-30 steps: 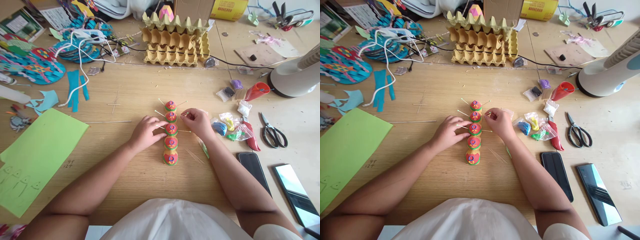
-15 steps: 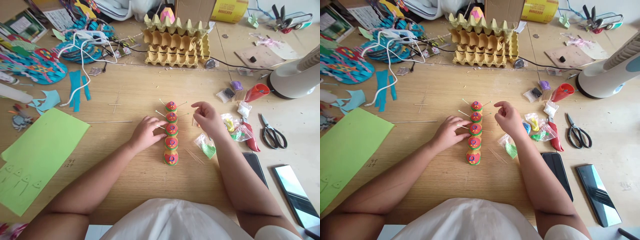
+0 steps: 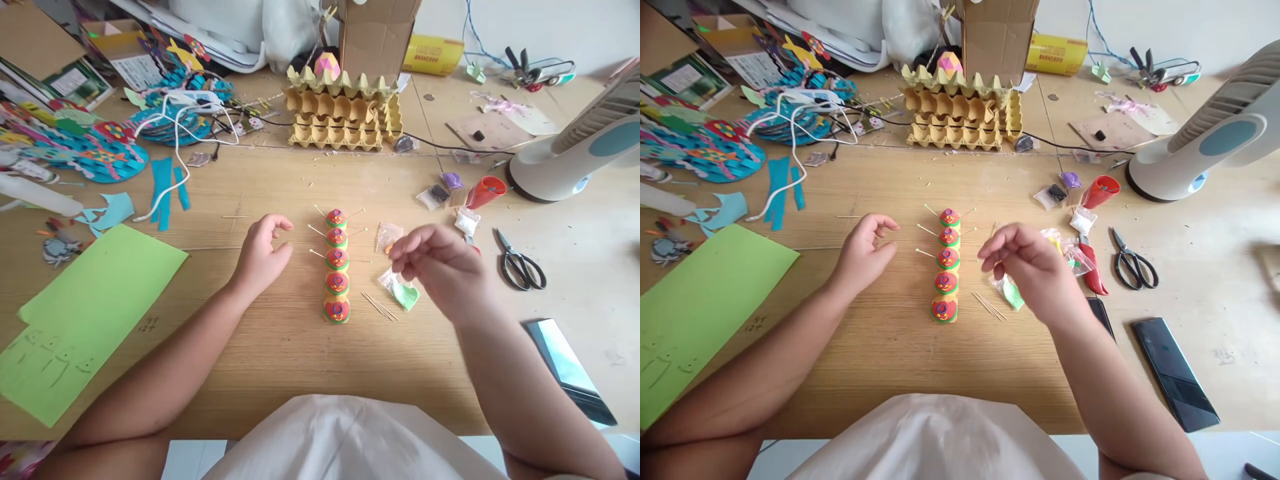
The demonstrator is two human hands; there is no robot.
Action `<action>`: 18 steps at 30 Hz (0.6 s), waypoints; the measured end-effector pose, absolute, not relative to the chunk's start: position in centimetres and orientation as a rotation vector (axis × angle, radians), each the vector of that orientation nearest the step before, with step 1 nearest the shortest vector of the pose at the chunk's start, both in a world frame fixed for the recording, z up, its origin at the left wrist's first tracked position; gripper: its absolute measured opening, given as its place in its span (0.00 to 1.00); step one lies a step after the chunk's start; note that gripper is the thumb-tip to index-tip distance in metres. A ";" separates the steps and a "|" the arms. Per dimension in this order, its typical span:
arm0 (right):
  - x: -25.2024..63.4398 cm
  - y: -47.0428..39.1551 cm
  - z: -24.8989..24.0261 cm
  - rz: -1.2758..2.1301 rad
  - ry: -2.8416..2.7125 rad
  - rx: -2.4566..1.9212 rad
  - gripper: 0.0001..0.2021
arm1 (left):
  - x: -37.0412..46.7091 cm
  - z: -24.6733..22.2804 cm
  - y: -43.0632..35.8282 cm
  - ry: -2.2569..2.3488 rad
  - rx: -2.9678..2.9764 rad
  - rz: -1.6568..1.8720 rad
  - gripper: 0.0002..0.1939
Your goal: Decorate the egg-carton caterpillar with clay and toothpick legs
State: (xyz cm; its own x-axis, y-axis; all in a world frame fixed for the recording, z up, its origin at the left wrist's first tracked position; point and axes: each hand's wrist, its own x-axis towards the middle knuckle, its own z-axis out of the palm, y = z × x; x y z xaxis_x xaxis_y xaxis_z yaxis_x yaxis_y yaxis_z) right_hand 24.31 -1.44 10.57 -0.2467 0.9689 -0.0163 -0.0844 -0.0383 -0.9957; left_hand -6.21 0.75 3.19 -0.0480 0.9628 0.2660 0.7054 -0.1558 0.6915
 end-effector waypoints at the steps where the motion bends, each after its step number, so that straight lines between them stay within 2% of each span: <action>1: 24.1 -2.6 10.1 1.514 -1.296 -1.045 0.07 | -6.1 4.0 0.0 1.750 1.911 1.032 0.14; 5: 22.6 -6.9 8.0 1.898 -1.087 -1.079 0.06 | -4.3 7.3 -5.0 1.500 2.176 0.995 0.06; 8: 21.2 -8.7 6.4 2.092 -0.956 -1.062 0.13 | -2.3 8.2 -8.8 1.245 2.390 0.897 0.07; 13: 19.9 -9.5 4.6 2.060 -0.977 -0.964 0.17 | -0.2 6.4 -11.3 1.281 2.598 0.917 0.11; 18: 19.2 -10.0 3.9 2.032 -1.002 -0.899 0.22 | 0.2 4.8 -11.1 1.358 2.591 1.023 0.08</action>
